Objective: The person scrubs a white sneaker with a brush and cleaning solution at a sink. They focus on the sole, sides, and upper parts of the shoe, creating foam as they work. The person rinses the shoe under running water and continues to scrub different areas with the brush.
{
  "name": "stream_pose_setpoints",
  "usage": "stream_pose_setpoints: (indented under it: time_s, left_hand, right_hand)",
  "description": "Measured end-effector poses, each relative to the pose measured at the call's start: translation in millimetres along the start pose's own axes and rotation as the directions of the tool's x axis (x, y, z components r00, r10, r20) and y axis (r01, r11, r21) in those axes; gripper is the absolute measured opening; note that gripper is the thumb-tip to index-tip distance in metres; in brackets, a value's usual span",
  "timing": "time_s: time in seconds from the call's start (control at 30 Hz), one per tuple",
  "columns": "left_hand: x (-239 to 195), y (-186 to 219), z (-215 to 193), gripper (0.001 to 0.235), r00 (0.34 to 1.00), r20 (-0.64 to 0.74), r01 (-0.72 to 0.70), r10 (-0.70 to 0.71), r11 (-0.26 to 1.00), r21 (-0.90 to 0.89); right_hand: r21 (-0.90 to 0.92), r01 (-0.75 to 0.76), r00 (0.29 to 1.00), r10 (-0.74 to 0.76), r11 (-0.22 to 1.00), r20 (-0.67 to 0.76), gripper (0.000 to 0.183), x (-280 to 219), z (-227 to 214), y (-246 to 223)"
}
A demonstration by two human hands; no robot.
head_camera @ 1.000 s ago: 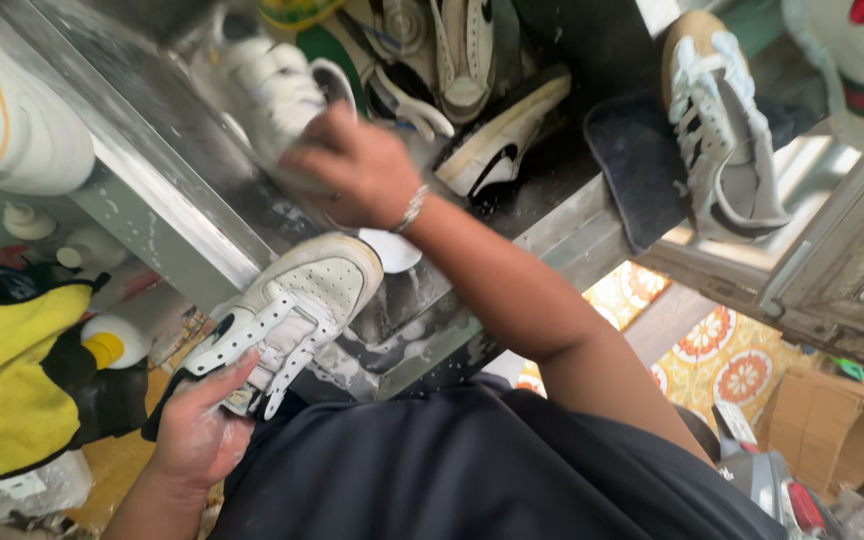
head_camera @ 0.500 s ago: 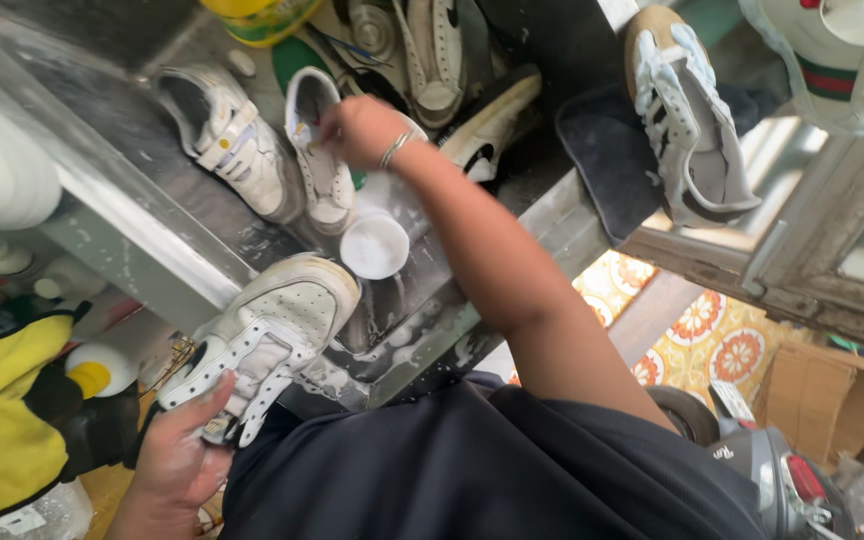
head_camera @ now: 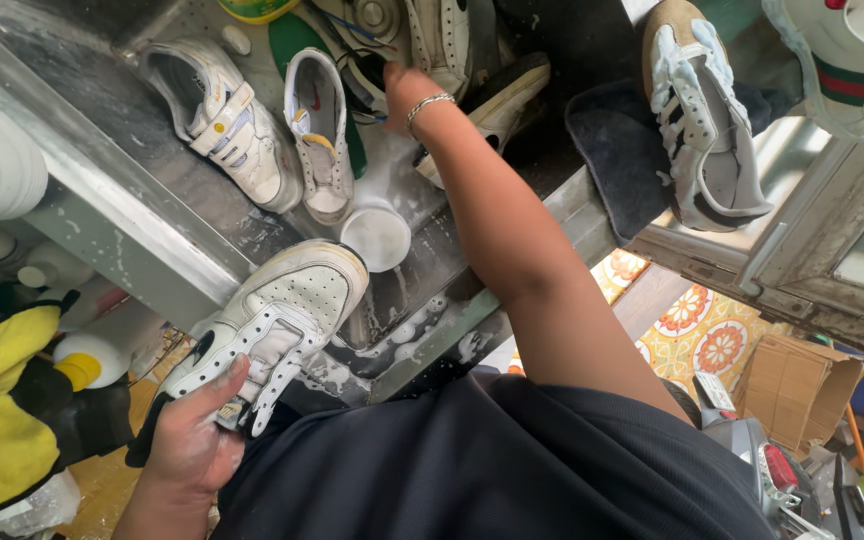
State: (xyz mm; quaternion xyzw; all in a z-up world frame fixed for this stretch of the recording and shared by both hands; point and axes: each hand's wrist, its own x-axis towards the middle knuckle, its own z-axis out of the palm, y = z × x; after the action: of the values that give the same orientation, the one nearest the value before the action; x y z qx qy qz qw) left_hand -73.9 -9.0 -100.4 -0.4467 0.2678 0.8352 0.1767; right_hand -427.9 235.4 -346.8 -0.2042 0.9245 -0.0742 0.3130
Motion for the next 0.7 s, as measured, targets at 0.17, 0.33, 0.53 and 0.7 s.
stream_pose_setpoints:
  time_s: [0.17, 0.33, 0.53, 0.7]
  left_hand:
    - [3.4, -3.5, -3.4, 0.049, 0.999, 0.029, -0.018, 0.020, 0.997, -0.077]
    - [6.8, -4.4, -7.3, 0.049, 0.998, 0.066, -0.011, 0.019, 0.994, -0.107]
    - [5.7, -4.9, -4.7, 0.050, 0.995, 0.097, -0.009, 0.020, 0.993, -0.114]
    - [4.8, -5.0, -1.9, 0.051, 0.995, 0.099, 0.007, 0.005, 0.992, -0.128]
  right_hand:
    - [-0.076, -0.051, 0.985, 0.063, 0.996, 0.160, 0.083, 17.5, 16.3, -9.8]
    - [0.510, -0.143, 0.985, 0.071, 0.848, 0.159, 0.042, 8.5, -12.0, -17.4]
    - [0.964, -0.011, 0.997, 0.071, 0.267, -0.008, 0.042, 16.9, -29.5, -3.1]
    - [-0.105, -0.158, 0.987, 0.161, 0.982, 0.016, 0.051, 15.3, 1.7, -4.7]
